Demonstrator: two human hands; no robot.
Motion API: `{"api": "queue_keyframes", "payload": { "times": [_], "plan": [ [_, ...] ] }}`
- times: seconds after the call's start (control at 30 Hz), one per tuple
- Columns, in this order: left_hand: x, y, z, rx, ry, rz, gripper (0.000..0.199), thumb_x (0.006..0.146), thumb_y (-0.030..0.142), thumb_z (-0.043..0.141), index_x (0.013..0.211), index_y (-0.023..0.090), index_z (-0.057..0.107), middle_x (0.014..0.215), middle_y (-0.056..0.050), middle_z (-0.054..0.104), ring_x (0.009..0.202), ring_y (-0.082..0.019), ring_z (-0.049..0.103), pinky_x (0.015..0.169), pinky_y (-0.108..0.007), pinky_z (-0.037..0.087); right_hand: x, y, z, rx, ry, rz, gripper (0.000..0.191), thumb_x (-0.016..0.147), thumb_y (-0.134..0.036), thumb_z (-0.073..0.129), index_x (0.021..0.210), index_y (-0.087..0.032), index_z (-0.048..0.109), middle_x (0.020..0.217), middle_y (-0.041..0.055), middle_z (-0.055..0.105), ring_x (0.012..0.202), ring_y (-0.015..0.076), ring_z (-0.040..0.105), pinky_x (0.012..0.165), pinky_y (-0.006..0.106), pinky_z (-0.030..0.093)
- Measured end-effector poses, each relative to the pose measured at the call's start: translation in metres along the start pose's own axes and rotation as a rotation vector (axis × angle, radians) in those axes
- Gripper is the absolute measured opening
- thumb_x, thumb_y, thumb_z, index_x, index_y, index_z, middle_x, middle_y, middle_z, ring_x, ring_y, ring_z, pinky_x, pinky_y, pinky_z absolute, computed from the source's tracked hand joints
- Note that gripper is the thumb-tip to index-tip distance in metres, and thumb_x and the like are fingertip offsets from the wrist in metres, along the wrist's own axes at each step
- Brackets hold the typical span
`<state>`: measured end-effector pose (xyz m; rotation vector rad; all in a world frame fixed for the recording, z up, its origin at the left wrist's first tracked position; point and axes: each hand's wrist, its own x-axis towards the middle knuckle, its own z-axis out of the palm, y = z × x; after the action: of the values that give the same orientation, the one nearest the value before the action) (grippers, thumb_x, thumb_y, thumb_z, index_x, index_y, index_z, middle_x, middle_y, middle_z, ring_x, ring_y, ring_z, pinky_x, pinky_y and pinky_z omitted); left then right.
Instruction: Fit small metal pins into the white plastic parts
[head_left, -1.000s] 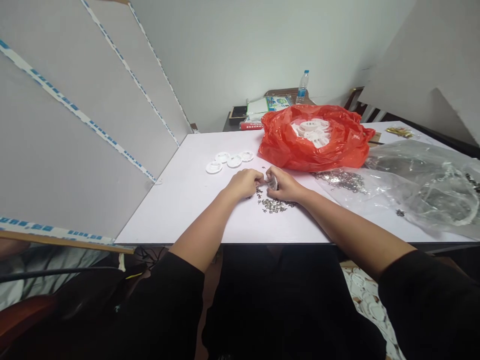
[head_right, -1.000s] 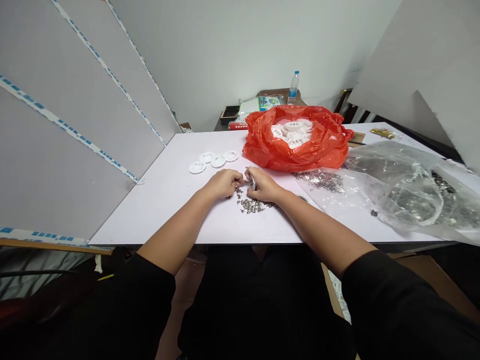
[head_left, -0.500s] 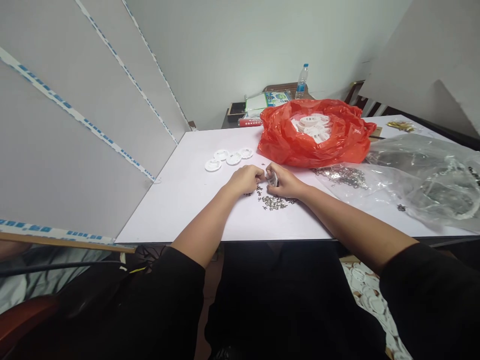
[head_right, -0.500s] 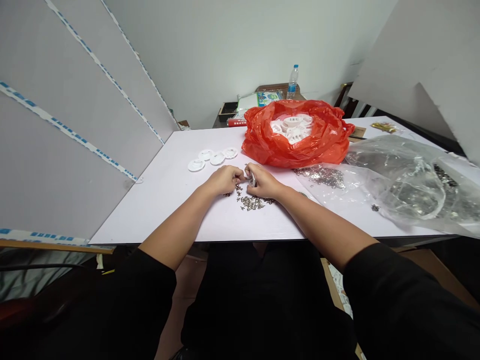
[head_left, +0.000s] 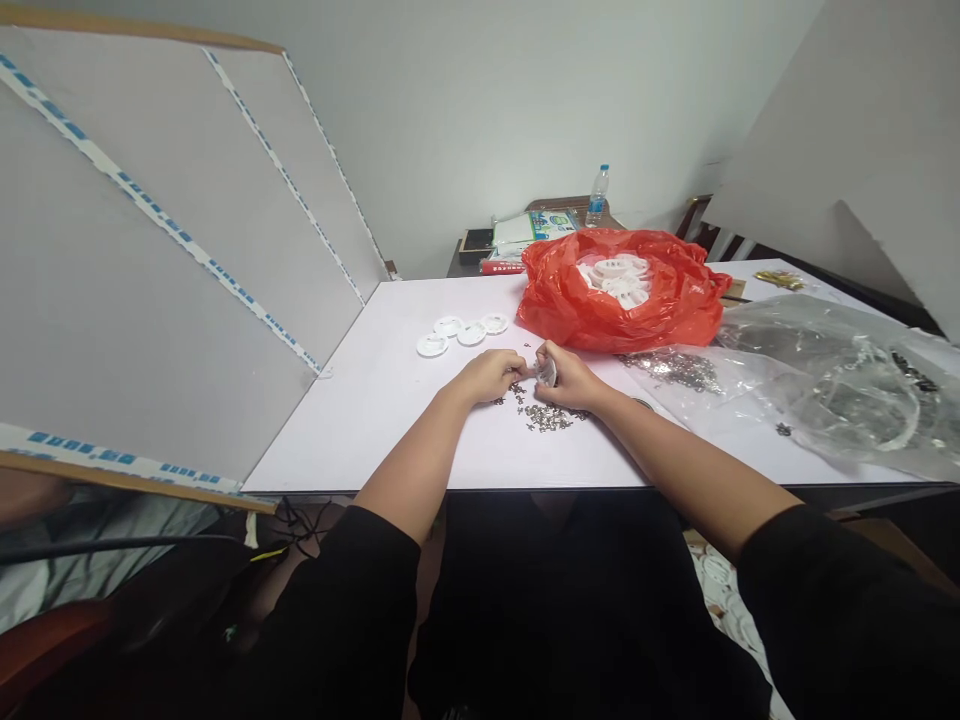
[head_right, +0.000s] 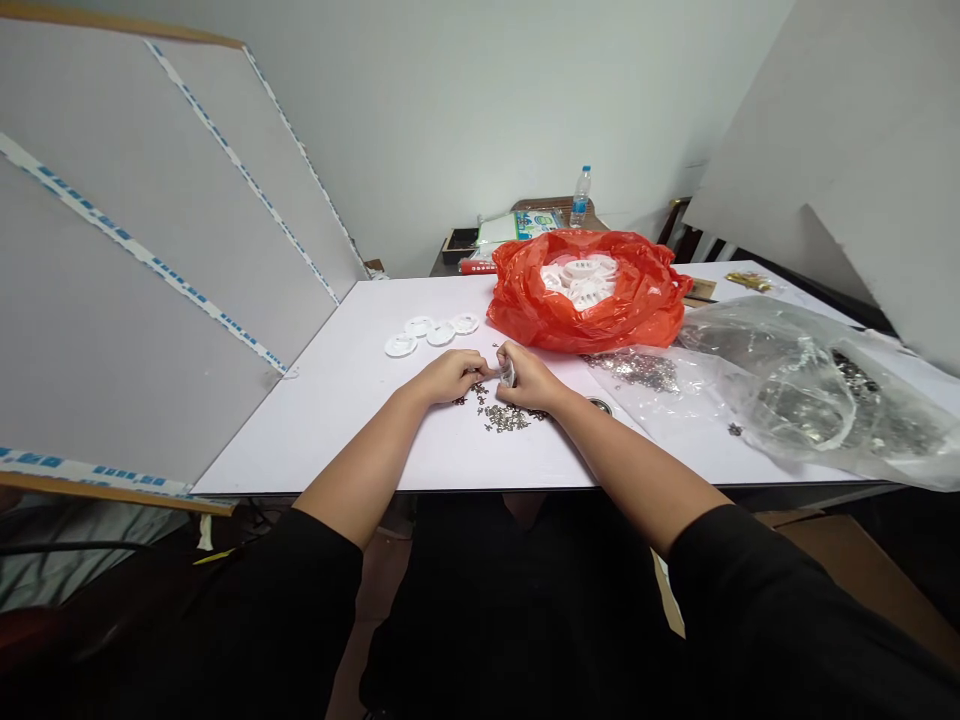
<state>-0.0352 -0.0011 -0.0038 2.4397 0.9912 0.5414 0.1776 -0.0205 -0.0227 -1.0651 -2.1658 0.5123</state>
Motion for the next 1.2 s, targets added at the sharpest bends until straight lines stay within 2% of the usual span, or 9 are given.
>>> {"api": "queue_keyframes", "payload": {
  "times": [0.27,0.8,1.03,1.2],
  "plan": [
    [-0.0007,0.0033,-0.0011,0.033,-0.024,-0.019,0.027,0.087,0.01,0.052,0.097,0.021,0.075,0.098,-0.004,0.069,0.09,-0.016,0.061,0.083,-0.031,0.045,-0.0001,-0.0005,0.0014,-0.003,-0.001,0.018,0.041,0.063,-0.034,0.057,0.094,-0.013,0.041,0.091,0.0042,0.052,0.079,0.0099,0.044,0.072,0.021,0.035],
    [0.0005,-0.0007,0.0014,-0.01,-0.012,-0.003,0.029,0.086,0.01,0.052,0.096,0.021,0.077,0.097,-0.005,0.07,0.088,-0.017,0.061,0.079,-0.032,0.045,-0.0006,-0.0003,0.0024,0.018,-0.012,0.049,0.042,0.063,-0.033,0.058,0.096,-0.012,0.042,0.092,0.0037,0.053,0.079,0.0083,0.043,0.071,0.019,0.033],
    [0.0012,-0.0028,0.0035,-0.002,0.005,-0.006,0.029,0.084,0.012,0.053,0.094,0.023,0.077,0.097,-0.005,0.07,0.089,-0.018,0.061,0.077,-0.032,0.042,-0.0002,-0.0021,0.0023,0.007,-0.009,0.054,0.043,0.062,-0.035,0.058,0.094,-0.012,0.041,0.092,0.0038,0.052,0.078,0.0083,0.042,0.07,0.019,0.033],
    [0.0031,0.0022,0.0055,0.076,0.014,-0.042,0.027,0.078,0.009,0.053,0.085,0.023,0.075,0.09,-0.005,0.069,0.081,-0.019,0.057,0.068,-0.032,0.035,0.0003,-0.0023,0.0009,0.001,-0.017,0.038,0.041,0.062,-0.035,0.057,0.093,-0.013,0.04,0.089,0.0035,0.051,0.076,0.0083,0.042,0.069,0.019,0.032]
  ]
}}
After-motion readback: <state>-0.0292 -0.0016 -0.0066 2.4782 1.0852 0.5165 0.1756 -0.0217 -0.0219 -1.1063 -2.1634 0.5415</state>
